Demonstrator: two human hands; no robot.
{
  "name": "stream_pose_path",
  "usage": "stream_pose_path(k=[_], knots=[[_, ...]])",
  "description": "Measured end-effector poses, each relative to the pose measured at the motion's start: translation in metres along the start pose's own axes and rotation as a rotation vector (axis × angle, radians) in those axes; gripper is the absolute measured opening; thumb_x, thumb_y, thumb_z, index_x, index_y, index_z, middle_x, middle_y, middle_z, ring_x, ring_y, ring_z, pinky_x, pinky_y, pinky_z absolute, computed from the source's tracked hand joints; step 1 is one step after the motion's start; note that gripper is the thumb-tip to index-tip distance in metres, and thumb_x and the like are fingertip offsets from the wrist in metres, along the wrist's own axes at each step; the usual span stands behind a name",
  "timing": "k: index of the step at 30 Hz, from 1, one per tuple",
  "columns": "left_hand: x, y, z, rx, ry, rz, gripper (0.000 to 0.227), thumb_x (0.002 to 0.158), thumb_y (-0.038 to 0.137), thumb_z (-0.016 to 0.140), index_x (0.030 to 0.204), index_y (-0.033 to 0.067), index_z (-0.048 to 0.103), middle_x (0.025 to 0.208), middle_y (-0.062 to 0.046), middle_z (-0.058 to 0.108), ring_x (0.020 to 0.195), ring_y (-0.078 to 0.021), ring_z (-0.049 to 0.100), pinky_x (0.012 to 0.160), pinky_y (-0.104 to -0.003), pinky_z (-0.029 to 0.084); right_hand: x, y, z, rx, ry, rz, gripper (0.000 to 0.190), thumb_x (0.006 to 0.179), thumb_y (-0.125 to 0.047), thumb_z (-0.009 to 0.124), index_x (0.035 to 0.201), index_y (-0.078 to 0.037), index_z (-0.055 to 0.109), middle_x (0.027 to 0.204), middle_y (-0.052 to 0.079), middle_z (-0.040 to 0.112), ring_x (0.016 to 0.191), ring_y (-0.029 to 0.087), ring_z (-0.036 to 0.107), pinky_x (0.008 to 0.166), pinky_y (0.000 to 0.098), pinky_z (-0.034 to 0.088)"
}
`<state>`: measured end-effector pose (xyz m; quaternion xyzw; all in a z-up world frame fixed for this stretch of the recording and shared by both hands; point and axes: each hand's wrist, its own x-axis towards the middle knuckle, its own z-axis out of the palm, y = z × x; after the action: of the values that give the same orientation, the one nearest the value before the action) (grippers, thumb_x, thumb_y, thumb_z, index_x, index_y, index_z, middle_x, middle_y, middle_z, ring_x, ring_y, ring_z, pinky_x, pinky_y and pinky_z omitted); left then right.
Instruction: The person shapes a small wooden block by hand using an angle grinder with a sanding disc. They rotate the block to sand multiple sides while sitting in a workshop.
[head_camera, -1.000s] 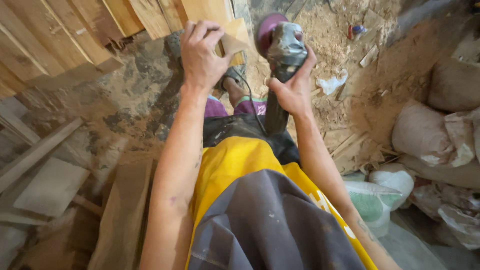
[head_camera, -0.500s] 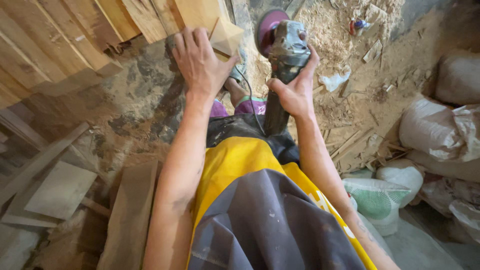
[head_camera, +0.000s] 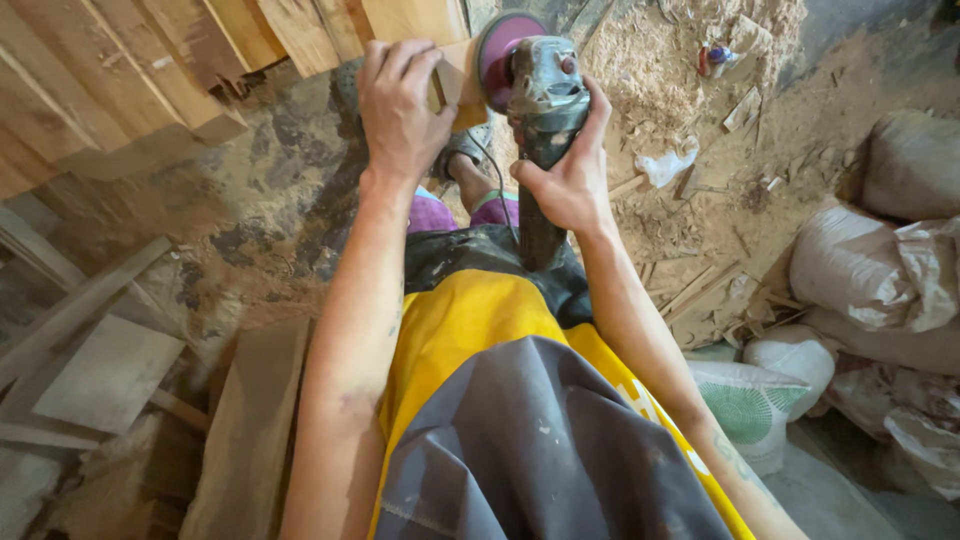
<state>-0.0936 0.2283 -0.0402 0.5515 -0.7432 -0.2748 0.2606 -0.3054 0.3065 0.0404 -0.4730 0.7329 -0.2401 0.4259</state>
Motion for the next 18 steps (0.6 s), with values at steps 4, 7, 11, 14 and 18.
stream_pose_path(k=[4,7,11,14,18], knots=[[0.001,0.001,-0.002,-0.016,0.002,0.007,0.049,0.067,0.010,0.091,0.112,0.0045,0.075,0.120,-0.004,0.067,0.112,-0.0269,0.057,0.098,-0.042,0.047,0.001,0.002,0.004,0.039,-0.021,-0.016,0.106,0.078,-0.011,0.081,0.160,-0.011,0.015,0.132,0.022,0.064,0.122,0.035,0.068,0.110,0.0445,0.053],[0.001,0.000,-0.003,-0.035,0.012,0.013,0.047,0.068,0.011,0.092,0.112,0.0044,0.076,0.120,-0.004,0.068,0.110,-0.0274,0.056,0.098,-0.042,0.047,0.002,0.006,0.002,-0.093,0.007,0.011,0.108,0.076,-0.012,0.085,0.158,-0.011,0.015,0.135,0.025,0.060,0.123,0.037,0.064,0.107,0.0464,0.051],[0.002,0.002,-0.003,-0.031,0.021,0.009,0.041,0.073,0.012,0.092,0.110,0.0046,0.076,0.119,-0.004,0.068,0.109,-0.0270,0.056,0.097,-0.041,0.047,0.003,0.009,-0.005,-0.054,0.022,0.083,0.107,0.075,-0.014,0.083,0.158,-0.012,0.014,0.135,0.025,0.060,0.122,0.037,0.066,0.106,0.0466,0.054],[0.003,0.002,-0.002,-0.032,0.007,0.013,0.044,0.069,0.015,0.092,0.108,0.0019,0.076,0.115,-0.007,0.067,0.105,-0.0288,0.056,0.093,-0.042,0.047,0.002,0.008,-0.007,-0.063,0.010,0.116,0.108,0.075,-0.015,0.083,0.158,-0.012,0.013,0.135,0.025,0.059,0.121,0.038,0.066,0.104,0.0474,0.054],[0.002,0.003,0.000,-0.015,0.022,0.017,0.037,0.074,0.012,0.090,0.108,0.0043,0.077,0.117,-0.004,0.067,0.108,-0.0261,0.057,0.096,-0.040,0.047,-0.002,0.007,0.001,-0.082,0.023,-0.049,0.109,0.076,-0.010,0.085,0.159,-0.013,0.014,0.138,0.027,0.057,0.125,0.041,0.063,0.108,0.0491,0.052]])
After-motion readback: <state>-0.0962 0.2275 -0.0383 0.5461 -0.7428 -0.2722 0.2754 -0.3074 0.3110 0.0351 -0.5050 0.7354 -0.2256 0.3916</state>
